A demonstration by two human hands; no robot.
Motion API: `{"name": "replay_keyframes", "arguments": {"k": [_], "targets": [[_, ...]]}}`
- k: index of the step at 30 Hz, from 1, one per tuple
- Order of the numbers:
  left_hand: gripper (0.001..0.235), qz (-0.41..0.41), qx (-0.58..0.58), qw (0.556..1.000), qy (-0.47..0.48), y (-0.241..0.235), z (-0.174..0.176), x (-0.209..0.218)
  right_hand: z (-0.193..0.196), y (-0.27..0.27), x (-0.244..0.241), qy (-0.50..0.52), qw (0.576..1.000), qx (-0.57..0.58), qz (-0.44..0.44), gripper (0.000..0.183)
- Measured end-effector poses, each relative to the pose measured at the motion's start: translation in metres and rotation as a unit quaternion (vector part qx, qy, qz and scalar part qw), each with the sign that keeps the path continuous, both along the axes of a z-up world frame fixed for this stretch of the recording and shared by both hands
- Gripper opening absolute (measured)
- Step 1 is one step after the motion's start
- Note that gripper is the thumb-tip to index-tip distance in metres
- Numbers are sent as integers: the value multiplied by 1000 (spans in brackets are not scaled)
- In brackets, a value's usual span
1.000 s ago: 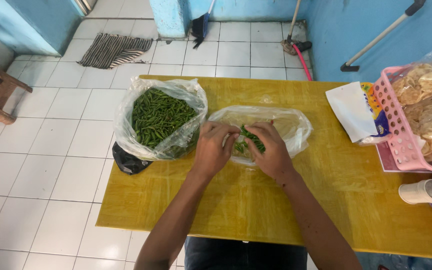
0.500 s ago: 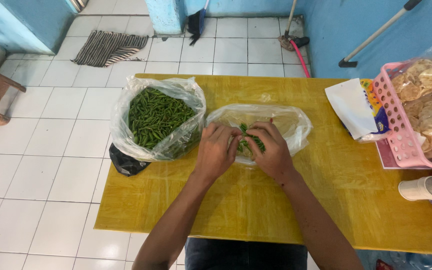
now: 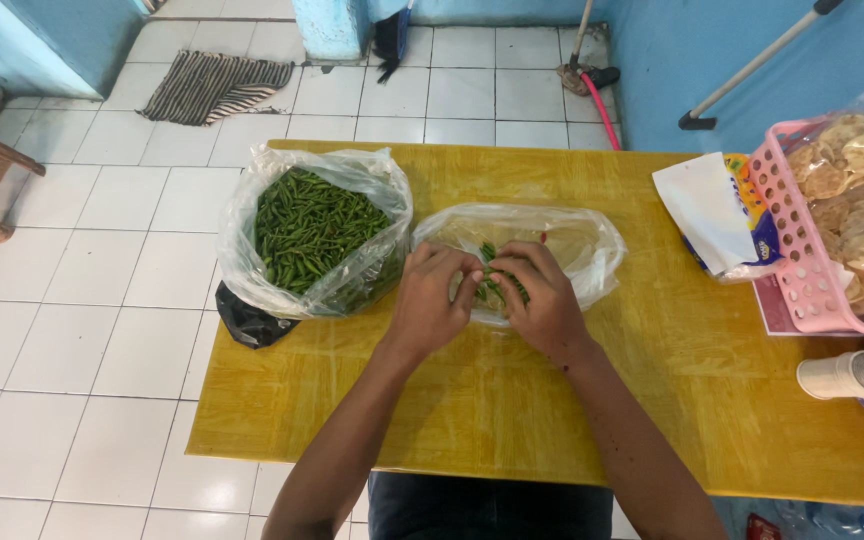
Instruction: The person picks green chilies from a large plastic bag and pulls off the stems by hand, placing the stems into a smaller plastic bag on a table.
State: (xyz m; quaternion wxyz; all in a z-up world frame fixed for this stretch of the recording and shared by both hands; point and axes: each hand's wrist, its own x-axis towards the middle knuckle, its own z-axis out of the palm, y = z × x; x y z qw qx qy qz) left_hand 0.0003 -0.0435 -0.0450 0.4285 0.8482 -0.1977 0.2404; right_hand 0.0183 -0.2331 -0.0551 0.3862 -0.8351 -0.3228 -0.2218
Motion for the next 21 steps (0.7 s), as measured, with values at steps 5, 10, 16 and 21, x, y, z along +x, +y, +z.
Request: {"name": "replay_keyframes", "arguments": {"k": [5,10,16,21], "targets": [[8,-33,-85,990,105,1,-16,8,-2,-1,1,18,999,32,21,16],[14,-87,-185,963,175,-3,-27,12,-10,-2,4,51,994,86,35,15],[19,-35,-182,959,212,-3,-15,6,-21,-4,11,131,985,104,-37,15],[13,31,-66,993,97,-2,-7,5,-22,-8,16,125,986,52,-102,16]]}}
